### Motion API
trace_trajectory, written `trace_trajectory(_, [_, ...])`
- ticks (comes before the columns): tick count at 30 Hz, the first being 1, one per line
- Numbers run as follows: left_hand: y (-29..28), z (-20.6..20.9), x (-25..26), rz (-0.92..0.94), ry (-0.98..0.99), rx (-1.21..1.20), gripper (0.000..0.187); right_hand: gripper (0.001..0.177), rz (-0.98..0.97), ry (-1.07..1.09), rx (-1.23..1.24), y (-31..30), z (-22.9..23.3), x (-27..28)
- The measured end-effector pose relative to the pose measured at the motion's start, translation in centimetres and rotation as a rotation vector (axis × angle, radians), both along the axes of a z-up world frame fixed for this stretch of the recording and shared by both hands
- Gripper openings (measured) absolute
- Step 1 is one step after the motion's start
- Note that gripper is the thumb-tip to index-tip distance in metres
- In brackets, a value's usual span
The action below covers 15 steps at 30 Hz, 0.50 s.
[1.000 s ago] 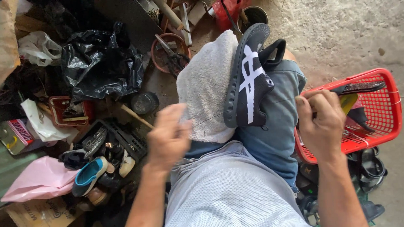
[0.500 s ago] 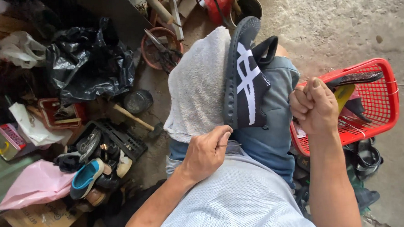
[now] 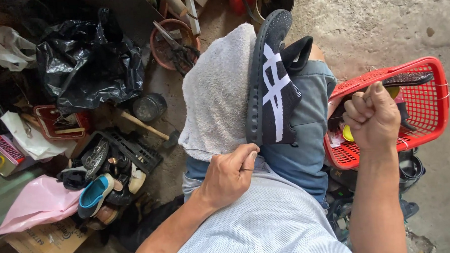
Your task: A person is manually sewing the sole of a black sneaker using a needle and thread in a workshop.
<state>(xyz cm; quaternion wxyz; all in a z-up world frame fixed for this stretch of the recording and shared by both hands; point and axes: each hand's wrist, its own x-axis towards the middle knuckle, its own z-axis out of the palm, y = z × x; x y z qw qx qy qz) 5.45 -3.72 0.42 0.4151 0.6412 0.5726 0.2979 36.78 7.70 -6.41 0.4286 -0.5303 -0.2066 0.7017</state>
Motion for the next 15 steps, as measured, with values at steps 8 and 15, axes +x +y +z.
trace_trajectory(8, [-0.2, -0.9, 0.5, -0.020, 0.022, -0.005, 0.014, 0.043, 0.010, 0.055, -0.099, -0.3, -1.2, 1.6])
trace_trajectory(15, [0.0, -1.3, 0.0, 0.008, 0.001, 0.024, 0.015, 0.044, 0.030, 0.009, -0.008, -0.7, -2.3, 1.2])
